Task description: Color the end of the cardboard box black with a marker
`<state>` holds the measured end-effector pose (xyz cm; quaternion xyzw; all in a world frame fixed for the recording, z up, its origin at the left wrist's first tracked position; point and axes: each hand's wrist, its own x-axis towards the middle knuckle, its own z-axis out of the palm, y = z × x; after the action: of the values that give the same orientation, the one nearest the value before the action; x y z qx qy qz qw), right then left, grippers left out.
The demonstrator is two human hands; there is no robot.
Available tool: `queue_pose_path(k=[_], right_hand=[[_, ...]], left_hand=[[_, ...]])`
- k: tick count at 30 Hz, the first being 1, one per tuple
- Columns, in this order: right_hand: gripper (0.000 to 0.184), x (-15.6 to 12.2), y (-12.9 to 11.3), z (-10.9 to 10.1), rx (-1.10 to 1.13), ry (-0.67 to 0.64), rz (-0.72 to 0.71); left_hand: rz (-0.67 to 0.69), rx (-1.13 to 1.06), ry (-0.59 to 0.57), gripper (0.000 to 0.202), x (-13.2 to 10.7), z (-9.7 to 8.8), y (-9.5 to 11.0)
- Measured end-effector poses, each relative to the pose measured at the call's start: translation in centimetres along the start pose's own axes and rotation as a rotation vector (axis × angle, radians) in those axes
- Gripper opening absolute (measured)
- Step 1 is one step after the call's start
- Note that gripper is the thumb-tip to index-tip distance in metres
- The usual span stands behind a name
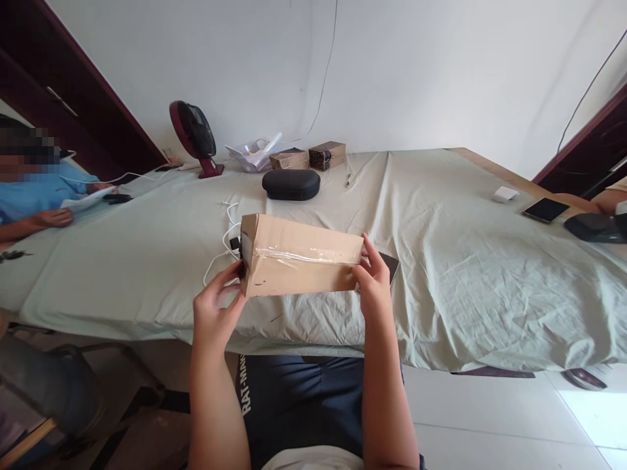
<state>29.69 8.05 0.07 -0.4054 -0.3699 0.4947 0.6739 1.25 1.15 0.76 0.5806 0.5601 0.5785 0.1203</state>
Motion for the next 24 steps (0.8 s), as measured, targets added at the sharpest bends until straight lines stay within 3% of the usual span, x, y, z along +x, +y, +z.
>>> queue_pose_path(k=[3,7,9,13,18,22,24], right_hand=[[0.075,0.0,-0.4,-0.2,0.019,-0.026,-0.035],[0.037,0.0,-0.6,-0.3,0.014,-0.035,-0.023],[0.026,-0.1,-0.5,-0.2,-0.021,-0.021,-0.048],[0.032,0.0,0.0,0.1,-0.036,0.022,-0.114],[0.024,0.3,0.1,-0.3,-0.075,-0.008,-0.115],[0.047,0.3,0.0,-0.8,-0.127,-0.049,-0.047],[0.047,0.2,0.1,-0.8,-0.120,-0.105,-0.045]], left_hand=[[-0.105,-0.173,-0.093,0.067,-0.1,-0.4,-0.7],[-0.220,-0.262,-0.185,0.087,-0.2,-0.5,-1.0],[-0.267,-0.245,-0.207,0.091,-0.2,-0.2,-0.6],[-0.271,-0.181,-0.201,0.093,-0.3,0.4,0.2],[-0.218,-0.308,-0.252,0.087,-0.5,0.8,0.8],[-0.274,-0.280,-0.222,0.081,-0.6,0.9,1.6],[-0.288,-0.282,-0.223,0.080,-0.6,0.9,2.0]])
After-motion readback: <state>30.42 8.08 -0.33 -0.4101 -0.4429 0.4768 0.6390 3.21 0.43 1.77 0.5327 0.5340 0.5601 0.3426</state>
